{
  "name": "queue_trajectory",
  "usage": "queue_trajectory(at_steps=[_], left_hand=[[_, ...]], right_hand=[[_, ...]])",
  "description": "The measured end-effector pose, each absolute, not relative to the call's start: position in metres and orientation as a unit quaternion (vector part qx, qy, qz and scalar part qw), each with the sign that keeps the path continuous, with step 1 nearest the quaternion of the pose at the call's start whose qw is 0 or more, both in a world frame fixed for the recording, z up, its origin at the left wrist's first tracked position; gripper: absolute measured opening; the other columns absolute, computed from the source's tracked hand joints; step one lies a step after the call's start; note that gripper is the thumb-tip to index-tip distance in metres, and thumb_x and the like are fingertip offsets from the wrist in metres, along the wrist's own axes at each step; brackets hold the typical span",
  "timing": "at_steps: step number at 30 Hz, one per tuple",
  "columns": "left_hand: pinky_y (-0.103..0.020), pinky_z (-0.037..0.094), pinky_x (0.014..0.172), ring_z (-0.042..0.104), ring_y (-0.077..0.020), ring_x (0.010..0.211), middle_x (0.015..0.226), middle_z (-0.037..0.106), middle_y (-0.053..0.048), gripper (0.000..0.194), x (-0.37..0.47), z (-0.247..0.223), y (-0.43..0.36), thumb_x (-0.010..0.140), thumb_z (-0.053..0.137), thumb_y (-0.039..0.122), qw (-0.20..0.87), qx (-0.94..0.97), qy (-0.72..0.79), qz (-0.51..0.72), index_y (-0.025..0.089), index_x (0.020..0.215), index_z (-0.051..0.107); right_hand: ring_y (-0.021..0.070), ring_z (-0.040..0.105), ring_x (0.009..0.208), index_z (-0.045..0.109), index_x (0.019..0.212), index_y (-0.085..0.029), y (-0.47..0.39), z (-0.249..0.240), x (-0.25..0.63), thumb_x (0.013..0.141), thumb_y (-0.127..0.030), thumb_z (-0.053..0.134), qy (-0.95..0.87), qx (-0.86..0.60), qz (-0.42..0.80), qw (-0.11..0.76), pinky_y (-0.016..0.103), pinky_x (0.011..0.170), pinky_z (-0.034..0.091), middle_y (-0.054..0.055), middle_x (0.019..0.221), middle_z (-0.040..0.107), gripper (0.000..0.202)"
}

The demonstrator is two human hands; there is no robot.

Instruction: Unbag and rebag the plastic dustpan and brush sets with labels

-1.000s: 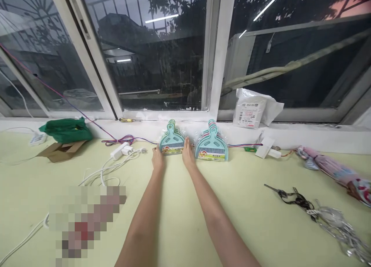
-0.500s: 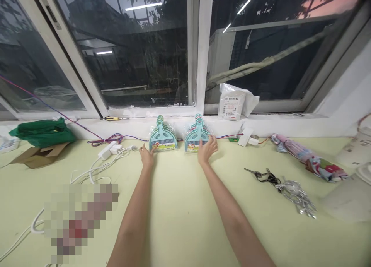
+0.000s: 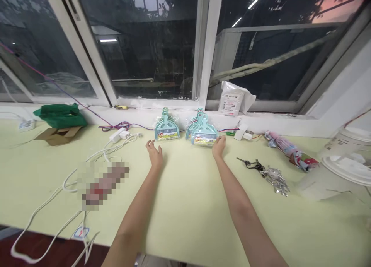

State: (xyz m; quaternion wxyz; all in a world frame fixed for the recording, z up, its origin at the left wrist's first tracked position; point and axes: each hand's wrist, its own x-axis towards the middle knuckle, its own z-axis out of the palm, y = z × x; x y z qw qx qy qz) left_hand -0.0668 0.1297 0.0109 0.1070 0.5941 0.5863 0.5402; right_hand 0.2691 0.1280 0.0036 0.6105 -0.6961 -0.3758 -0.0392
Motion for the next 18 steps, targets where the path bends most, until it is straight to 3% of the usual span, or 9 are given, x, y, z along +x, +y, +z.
queue_trajectory(at_steps=[3, 6, 10, 15, 18], left_hand=[[-0.035, 0.047, 0.094, 0.049, -0.0206, 0.118, 0.14, 0.037, -0.015, 0.05, -0.045, 0.017, 0.102, 0.086, 0.053, 0.025, 0.212, 0.616, 0.516, 0.556, 0.021, 0.132, 0.036], [-0.034, 0.049, 0.088, 0.053, -0.0219, 0.115, 0.139, 0.043, -0.014, 0.056, -0.019, 0.025, 0.081, 0.082, 0.06, 0.035, 0.424, 0.614, 0.432, 0.506, 0.022, 0.133, 0.038], [-0.036, 0.051, 0.083, 0.063, -0.0224, 0.099, 0.116, 0.061, -0.01, 0.048, 0.005, 0.026, 0.058, 0.081, 0.061, 0.047, 0.646, 0.533, 0.335, 0.432, 0.022, 0.121, 0.052], [-0.039, 0.051, 0.086, 0.065, -0.0208, 0.088, 0.094, 0.067, -0.007, 0.044, 0.011, 0.005, 0.041, 0.07, 0.074, 0.036, 0.678, 0.431, 0.358, 0.476, 0.018, 0.106, 0.057], [-0.037, 0.05, 0.09, 0.064, -0.0194, 0.095, 0.102, 0.066, -0.007, 0.043, 0.008, 0.0, 0.038, 0.072, 0.071, 0.034, 0.647, 0.41, 0.37, 0.526, 0.018, 0.108, 0.055]], right_hand=[[0.0222, 0.056, 0.082, 0.046, 0.091, -0.021, 0.096, 0.007, 0.265, 0.088, -0.024, 0.038, -0.348, -0.685, -0.021, 0.639, 0.035, 0.081, 0.04, 0.006, 0.085, 0.057, 0.009], [0.0204, 0.055, 0.078, 0.046, 0.083, -0.023, 0.062, 0.003, 0.254, 0.084, -0.03, 0.046, -0.372, -0.678, 0.038, 0.633, 0.032, 0.079, 0.041, 0.002, 0.078, 0.056, 0.007], [0.0208, 0.057, 0.079, 0.047, 0.078, -0.023, 0.013, -0.006, 0.226, 0.082, -0.035, 0.05, -0.435, -0.677, 0.153, 0.574, 0.033, 0.078, 0.043, 0.002, 0.078, 0.058, 0.013], [0.0261, 0.05, 0.11, 0.053, 0.101, -0.02, -0.046, 0.002, 0.193, 0.086, -0.036, 0.051, -0.541, -0.623, 0.002, 0.565, 0.043, 0.097, 0.038, 0.013, 0.113, 0.056, 0.023], [0.0252, 0.056, 0.098, 0.061, 0.088, -0.021, -0.066, 0.011, 0.181, 0.09, -0.041, 0.048, -0.654, -0.571, 0.039, 0.495, 0.041, 0.093, 0.041, 0.01, 0.096, 0.063, 0.024]])
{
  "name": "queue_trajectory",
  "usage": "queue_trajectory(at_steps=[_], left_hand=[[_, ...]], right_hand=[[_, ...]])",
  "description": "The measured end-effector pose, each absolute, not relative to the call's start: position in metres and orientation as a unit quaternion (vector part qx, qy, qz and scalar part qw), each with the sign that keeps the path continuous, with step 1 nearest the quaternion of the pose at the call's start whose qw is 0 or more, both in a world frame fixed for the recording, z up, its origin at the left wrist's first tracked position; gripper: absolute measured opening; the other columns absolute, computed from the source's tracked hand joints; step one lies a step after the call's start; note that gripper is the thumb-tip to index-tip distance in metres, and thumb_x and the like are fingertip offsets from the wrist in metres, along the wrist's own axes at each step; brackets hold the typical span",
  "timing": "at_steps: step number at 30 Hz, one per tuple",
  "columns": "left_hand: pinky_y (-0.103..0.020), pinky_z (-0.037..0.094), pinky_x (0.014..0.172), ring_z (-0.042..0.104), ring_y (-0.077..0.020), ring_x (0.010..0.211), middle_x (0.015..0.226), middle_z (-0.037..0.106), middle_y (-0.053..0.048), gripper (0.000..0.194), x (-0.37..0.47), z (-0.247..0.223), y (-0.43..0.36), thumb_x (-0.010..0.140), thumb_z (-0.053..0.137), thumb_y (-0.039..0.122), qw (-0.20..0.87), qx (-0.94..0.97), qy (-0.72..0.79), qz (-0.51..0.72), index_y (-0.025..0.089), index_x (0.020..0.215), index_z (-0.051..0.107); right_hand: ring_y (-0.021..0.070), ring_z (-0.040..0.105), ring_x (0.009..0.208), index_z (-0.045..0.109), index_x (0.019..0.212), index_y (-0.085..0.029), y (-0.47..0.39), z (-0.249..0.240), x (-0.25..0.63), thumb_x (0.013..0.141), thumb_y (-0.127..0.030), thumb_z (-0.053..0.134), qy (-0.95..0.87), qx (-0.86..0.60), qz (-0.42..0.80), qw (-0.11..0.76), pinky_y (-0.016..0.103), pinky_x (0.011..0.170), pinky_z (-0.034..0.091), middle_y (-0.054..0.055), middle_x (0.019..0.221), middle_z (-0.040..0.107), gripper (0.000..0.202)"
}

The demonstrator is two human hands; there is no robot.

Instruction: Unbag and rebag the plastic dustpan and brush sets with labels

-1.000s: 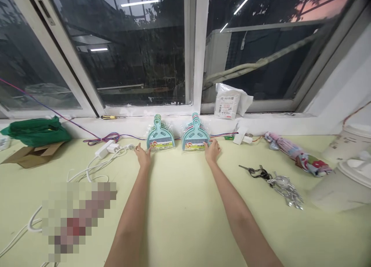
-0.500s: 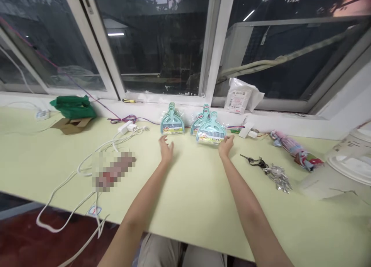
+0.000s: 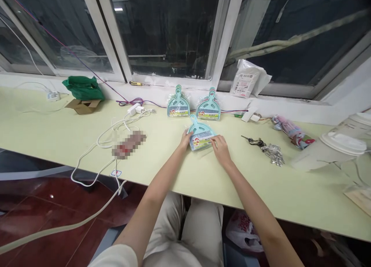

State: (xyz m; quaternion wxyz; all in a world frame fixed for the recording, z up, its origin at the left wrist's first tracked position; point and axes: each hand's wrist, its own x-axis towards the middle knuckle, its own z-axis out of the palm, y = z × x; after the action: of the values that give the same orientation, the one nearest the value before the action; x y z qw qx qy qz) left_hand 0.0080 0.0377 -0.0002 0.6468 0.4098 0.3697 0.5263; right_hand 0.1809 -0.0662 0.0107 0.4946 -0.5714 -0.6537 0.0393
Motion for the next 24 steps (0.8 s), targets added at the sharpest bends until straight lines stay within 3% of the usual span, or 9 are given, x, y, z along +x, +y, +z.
queue_trajectory(at_steps=[2, 5, 8, 11, 15, 20, 24], left_hand=[[-0.034, 0.049, 0.091, 0.063, -0.0184, 0.1, 0.109, 0.065, -0.008, 0.041, 0.006, 0.001, 0.037, 0.075, 0.069, 0.031, 0.632, 0.403, 0.369, 0.55, 0.019, 0.111, 0.054], [-0.034, 0.05, 0.091, 0.062, -0.0179, 0.103, 0.118, 0.062, -0.008, 0.044, 0.006, 0.006, 0.034, 0.079, 0.065, 0.029, 0.636, 0.396, 0.361, 0.554, 0.021, 0.12, 0.049], [-0.034, 0.051, 0.089, 0.062, -0.0168, 0.106, 0.128, 0.057, -0.007, 0.062, 0.013, 0.007, 0.029, 0.079, 0.067, 0.029, 0.65, 0.381, 0.352, 0.555, 0.028, 0.132, 0.035], [-0.033, 0.051, 0.088, 0.062, -0.0153, 0.104, 0.126, 0.058, -0.004, 0.064, 0.022, 0.005, 0.025, 0.078, 0.07, 0.032, 0.662, 0.374, 0.339, 0.554, 0.031, 0.13, 0.033], [-0.031, 0.052, 0.076, 0.065, -0.0156, 0.085, 0.101, 0.066, -0.002, 0.039, 0.023, 0.003, 0.025, 0.079, 0.066, 0.048, 0.682, 0.429, 0.336, 0.487, 0.025, 0.108, 0.051], [-0.026, 0.05, 0.065, 0.061, -0.0134, 0.067, 0.072, 0.064, -0.002, 0.039, 0.012, 0.0, 0.035, 0.076, 0.066, 0.054, 0.617, 0.503, 0.372, 0.478, 0.017, 0.082, 0.061], [-0.031, 0.053, 0.063, 0.063, -0.016, 0.062, 0.071, 0.067, -0.007, 0.038, 0.008, -0.001, 0.045, 0.081, 0.062, 0.049, 0.595, 0.471, 0.416, 0.501, 0.011, 0.083, 0.066]], right_hand=[[0.0224, 0.06, 0.078, 0.063, 0.077, -0.021, -0.071, 0.012, 0.176, 0.091, -0.046, 0.045, -0.658, -0.578, 0.123, 0.467, 0.037, 0.081, 0.047, 0.007, 0.078, 0.065, 0.035], [0.017, 0.056, 0.053, 0.067, 0.072, -0.018, -0.067, 0.009, 0.178, 0.087, -0.056, 0.049, -0.556, -0.63, 0.225, 0.492, 0.03, 0.058, 0.047, 0.003, 0.057, 0.061, 0.044], [0.0118, 0.05, 0.042, 0.069, 0.077, -0.016, -0.058, 0.005, 0.184, 0.076, -0.059, 0.061, -0.433, -0.641, 0.34, 0.535, 0.024, 0.043, 0.039, 0.001, 0.057, 0.063, 0.044], [0.011, 0.058, 0.051, 0.066, 0.08, -0.016, -0.049, -0.001, 0.19, 0.063, -0.051, 0.076, -0.352, -0.58, 0.427, 0.598, 0.02, 0.044, 0.041, 0.002, 0.068, 0.068, 0.04], [0.0111, 0.061, 0.058, 0.058, 0.072, -0.017, -0.043, -0.007, 0.198, 0.052, -0.035, 0.085, -0.289, -0.547, 0.422, 0.662, 0.02, 0.05, 0.047, -0.002, 0.065, 0.066, 0.038], [0.0124, 0.063, 0.055, 0.058, 0.077, -0.018, -0.044, -0.001, 0.212, 0.049, -0.019, 0.087, -0.261, -0.555, 0.44, 0.656, 0.023, 0.051, 0.056, -0.002, 0.065, 0.068, 0.04], [0.0151, 0.067, 0.058, 0.065, 0.08, -0.015, -0.049, 0.011, 0.216, 0.053, -0.014, 0.086, -0.274, -0.558, 0.46, 0.634, 0.023, 0.053, 0.059, 0.002, 0.067, 0.071, 0.034]])
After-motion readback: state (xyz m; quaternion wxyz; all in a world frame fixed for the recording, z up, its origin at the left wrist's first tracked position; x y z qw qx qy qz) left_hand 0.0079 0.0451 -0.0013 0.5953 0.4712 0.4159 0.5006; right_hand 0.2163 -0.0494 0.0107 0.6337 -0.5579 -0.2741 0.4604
